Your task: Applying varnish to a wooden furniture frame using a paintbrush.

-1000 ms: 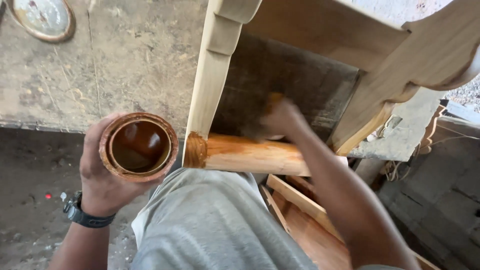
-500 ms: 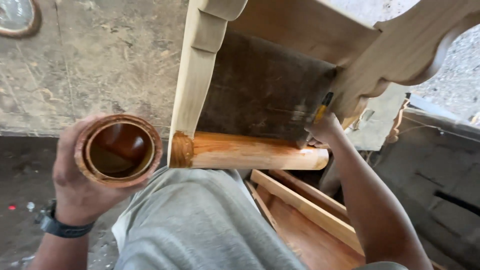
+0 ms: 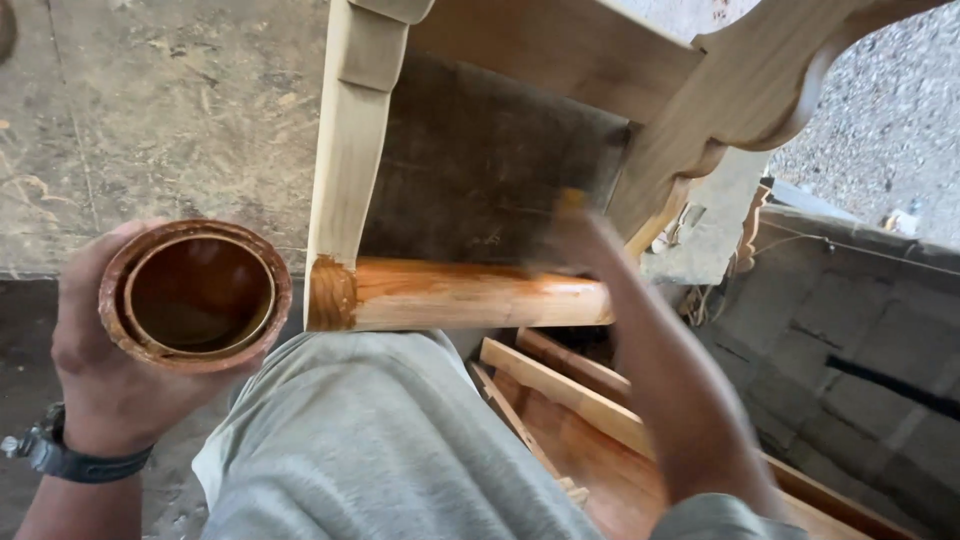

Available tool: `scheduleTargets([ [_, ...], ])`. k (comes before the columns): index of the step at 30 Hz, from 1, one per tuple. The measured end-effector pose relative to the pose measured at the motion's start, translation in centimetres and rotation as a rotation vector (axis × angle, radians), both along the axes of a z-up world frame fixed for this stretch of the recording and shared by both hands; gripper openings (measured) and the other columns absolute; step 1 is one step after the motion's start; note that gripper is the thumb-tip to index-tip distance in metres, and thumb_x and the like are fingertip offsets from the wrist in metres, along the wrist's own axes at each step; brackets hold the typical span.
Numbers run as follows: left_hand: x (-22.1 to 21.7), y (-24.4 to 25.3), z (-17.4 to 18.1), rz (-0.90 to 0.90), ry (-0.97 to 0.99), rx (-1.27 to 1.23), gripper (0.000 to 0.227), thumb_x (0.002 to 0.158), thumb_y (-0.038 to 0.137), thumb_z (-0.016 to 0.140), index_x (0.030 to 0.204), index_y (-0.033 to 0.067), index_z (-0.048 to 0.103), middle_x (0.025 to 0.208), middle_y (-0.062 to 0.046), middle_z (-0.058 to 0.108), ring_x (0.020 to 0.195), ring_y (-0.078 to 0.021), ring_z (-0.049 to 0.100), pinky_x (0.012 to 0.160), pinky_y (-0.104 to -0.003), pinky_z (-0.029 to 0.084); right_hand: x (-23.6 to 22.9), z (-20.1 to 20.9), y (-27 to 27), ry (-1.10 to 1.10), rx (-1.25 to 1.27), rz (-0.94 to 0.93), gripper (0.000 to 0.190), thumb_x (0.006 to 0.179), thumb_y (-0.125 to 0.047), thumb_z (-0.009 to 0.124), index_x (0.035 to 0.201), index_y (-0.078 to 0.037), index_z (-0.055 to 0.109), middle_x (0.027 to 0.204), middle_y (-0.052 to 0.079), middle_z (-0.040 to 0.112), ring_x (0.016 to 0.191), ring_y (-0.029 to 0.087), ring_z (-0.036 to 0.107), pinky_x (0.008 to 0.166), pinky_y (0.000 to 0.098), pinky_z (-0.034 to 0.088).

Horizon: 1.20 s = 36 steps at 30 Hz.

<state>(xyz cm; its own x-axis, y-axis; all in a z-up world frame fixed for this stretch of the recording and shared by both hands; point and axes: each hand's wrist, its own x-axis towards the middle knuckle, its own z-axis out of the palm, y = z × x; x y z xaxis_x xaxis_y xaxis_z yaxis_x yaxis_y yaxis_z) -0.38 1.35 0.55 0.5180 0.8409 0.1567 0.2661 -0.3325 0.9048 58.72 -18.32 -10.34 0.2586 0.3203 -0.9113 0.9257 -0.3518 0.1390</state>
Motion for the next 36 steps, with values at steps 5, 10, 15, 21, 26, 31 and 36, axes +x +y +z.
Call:
scheduleTargets([
  [5, -0.4, -0.8, -0.4, 0.04, -0.003, -0.001, 0.132, 0.075, 0.038, 0.117, 0.175, -0.0171, 0.051, 0.161, -0.036, 0.071, 0.149, -0.0485, 0.073, 0.139, -0.059, 0.058, 7.6, -1.5, -5.7, -0.053, -0.087, 1.123, 0.02, 0.111, -0.039, 0.079, 0.099, -0.034, 0.093, 0.108, -0.009, 0.092, 0.116, 0.024, 0.088, 0.097, 0.0406, 0.069],
  [10, 1.0, -1.0, 0.3, -0.015, -0.054, -0.039, 0.128, 0.074, 0.038, 0.114, 0.175, -0.0103, 0.051, 0.167, -0.033, 0.07, 0.155, -0.0457, 0.072, 0.143, -0.056, 0.056, -18.5, 10.2, 11.6, 0.108, 0.423, -0.707, 0.025, 0.094, -0.036, 0.075, 0.103, -0.015, 0.086, 0.094, 0.005, 0.084, 0.084, 0.022, 0.076, 0.076, 0.045, 0.059],
  [15, 3.4, -0.6, 5.5, 0.002, 0.058, -0.035, 0.108, 0.076, 0.042, 0.111, 0.165, 0.0001, 0.066, 0.162, -0.024, 0.075, 0.148, -0.0431, 0.074, 0.132, -0.056, 0.054, -20.4, 15.7, 11.6, 0.466, 0.903, -0.69, 0.008, 0.101, -0.024, 0.089, 0.103, -0.018, 0.094, 0.1, -0.005, 0.093, 0.092, 0.005, 0.079, 0.081, 0.0336, 0.066],
  [21, 4.4, -2.8, 6.0, 0.077, -0.07, 0.185, 0.106, 0.053, 0.027, 0.113, 0.152, 0.0072, 0.079, 0.138, -0.019, 0.085, 0.124, -0.0468, 0.083, 0.114, -0.057, 0.066, -23.2, 24.7, 7.4, 0.732, 1.322, -0.779, 0.034, 0.093, -0.003, 0.106, 0.114, -0.003, 0.079, 0.091, 0.014, 0.081, 0.071, 0.025, 0.083, 0.07, 0.0389, 0.074],
  [26, 4.3, -5.2, 4.8, 0.01, 0.063, 0.243, 0.113, 0.047, 0.042, 0.104, 0.155, 0.0197, 0.079, 0.144, -0.008, 0.083, 0.129, -0.0353, 0.082, 0.113, -0.054, 0.063, -35.2, 21.7, 7.3, 0.469, 1.168, -0.642, 0.041, 0.075, -0.041, 0.119, 0.107, -0.027, 0.099, 0.1, 0.004, 0.097, 0.102, 0.026, 0.096, 0.092, 0.038, 0.074],
  [31, 4.5, -7.0, 9.3, -0.033, 0.03, 0.28, 0.089, 0.064, 0.035, 0.094, 0.15, 0.0213, 0.079, 0.133, -0.006, 0.082, 0.12, -0.0357, 0.082, 0.105, -0.051, 0.063, -35.9, 18.3, 4.9, 0.345, 1.247, -0.31, 0.027, 0.08, -0.036, 0.106, 0.101, -0.024, 0.093, 0.098, 0.0, 0.092, 0.097, 0.032, 0.092, 0.088, 0.0449, 0.074],
  [36, 2.2, -8.0, 6.8, -0.127, -0.093, 0.262, 0.097, 0.049, 0.029, 0.109, 0.143, 0.0181, 0.085, 0.13, -0.011, 0.086, 0.12, -0.0425, 0.084, 0.107, -0.056, 0.065, -32.8, 23.8, 2.1, 0.409, 1.345, -0.538, 0.027, 0.092, -0.025, 0.103, 0.116, -0.019, 0.093, 0.074, 0.006, 0.082, 0.069, 0.022, 0.085, 0.064, 0.0351, 0.07],
])
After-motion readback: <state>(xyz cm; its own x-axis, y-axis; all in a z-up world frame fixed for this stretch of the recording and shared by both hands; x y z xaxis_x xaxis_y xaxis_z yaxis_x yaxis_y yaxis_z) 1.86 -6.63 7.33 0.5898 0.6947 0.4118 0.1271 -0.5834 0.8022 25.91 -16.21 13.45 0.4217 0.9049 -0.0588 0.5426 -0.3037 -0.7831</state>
